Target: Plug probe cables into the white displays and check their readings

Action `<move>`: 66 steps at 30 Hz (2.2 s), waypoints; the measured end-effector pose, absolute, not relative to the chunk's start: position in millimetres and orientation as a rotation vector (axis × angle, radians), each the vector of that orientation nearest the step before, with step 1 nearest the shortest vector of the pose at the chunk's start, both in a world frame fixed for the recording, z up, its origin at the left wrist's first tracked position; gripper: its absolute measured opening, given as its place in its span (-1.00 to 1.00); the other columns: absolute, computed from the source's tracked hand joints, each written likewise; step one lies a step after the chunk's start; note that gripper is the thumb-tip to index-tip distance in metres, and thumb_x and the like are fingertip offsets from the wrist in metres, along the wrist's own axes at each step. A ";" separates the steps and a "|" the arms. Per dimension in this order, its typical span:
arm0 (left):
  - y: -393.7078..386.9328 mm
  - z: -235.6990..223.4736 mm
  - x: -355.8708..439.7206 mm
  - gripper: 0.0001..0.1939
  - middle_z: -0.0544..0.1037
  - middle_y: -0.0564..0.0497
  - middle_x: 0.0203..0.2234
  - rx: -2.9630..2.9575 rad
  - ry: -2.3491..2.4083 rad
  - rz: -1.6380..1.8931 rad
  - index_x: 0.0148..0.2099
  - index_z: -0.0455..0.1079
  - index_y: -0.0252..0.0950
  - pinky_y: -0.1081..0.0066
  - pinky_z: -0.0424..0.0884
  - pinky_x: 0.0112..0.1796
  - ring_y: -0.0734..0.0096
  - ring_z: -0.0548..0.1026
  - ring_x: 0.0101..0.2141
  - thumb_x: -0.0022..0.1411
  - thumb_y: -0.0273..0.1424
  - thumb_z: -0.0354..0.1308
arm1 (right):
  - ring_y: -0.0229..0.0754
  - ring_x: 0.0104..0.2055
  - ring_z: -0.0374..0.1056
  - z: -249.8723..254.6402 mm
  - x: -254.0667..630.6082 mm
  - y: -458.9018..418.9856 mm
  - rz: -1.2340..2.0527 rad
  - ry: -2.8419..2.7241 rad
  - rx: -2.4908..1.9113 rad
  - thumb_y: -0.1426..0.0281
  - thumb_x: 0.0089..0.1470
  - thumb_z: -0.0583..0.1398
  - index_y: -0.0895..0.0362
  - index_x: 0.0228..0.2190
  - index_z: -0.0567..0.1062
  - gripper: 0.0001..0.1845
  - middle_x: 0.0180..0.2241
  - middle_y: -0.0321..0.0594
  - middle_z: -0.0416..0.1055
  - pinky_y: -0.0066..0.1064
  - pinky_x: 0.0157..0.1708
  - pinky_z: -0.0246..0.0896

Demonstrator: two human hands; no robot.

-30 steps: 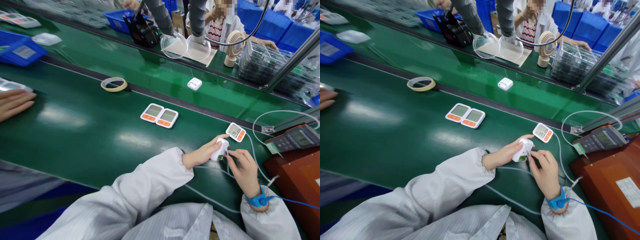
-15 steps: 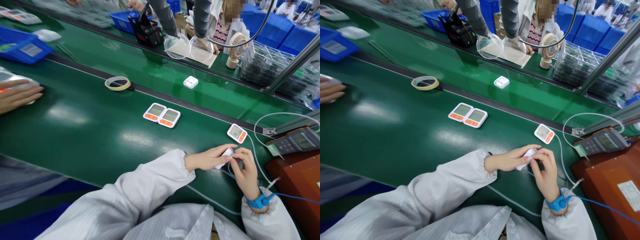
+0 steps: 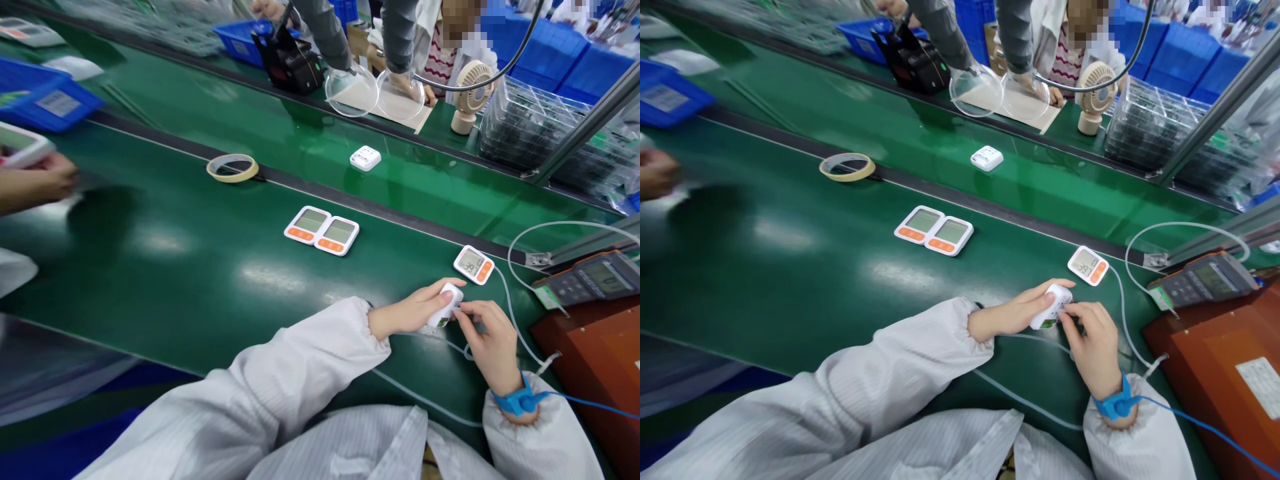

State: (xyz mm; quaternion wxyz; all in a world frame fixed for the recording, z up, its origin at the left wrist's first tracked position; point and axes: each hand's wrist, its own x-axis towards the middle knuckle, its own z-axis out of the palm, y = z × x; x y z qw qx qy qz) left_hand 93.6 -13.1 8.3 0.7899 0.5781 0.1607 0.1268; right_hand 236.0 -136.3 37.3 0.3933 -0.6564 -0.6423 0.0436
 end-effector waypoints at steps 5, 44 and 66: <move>-13.4 8.3 92.5 -0.32 0.45 -0.09 -0.14 1.277 0.349 0.281 0.29 0.15 -0.23 0.35 0.33 -0.21 0.38 0.42 -0.27 0.32 0.09 -0.07 | -0.17 -0.30 0.37 37.8 235.2 -136.6 0.135 -1.673 -1.670 0.41 0.30 0.17 0.08 -0.21 0.50 -0.91 -0.31 -0.22 0.49 -0.30 -0.30 0.31; -13.2 11.3 90.7 -0.34 0.46 -0.05 -0.24 1.473 0.334 0.306 0.31 0.14 -0.22 0.40 0.30 -0.30 0.41 0.37 -0.37 0.36 0.08 -0.17 | -0.18 -0.37 0.30 34.6 231.7 -137.4 0.266 -1.586 -1.683 0.38 0.27 0.14 0.07 -0.35 0.44 -0.87 -0.43 -0.28 0.37 -0.35 -0.34 0.19; -16.4 14.3 89.7 -0.36 0.42 -0.11 -0.09 1.600 0.304 0.301 0.30 0.02 -0.27 0.32 0.34 -0.18 0.37 0.39 -0.25 0.40 0.05 -0.31 | -0.26 -0.39 0.27 32.0 225.7 -135.8 0.254 -1.551 -1.655 0.46 0.24 0.17 0.10 -0.37 0.44 -0.89 -0.43 -0.34 0.36 -0.43 -0.34 0.16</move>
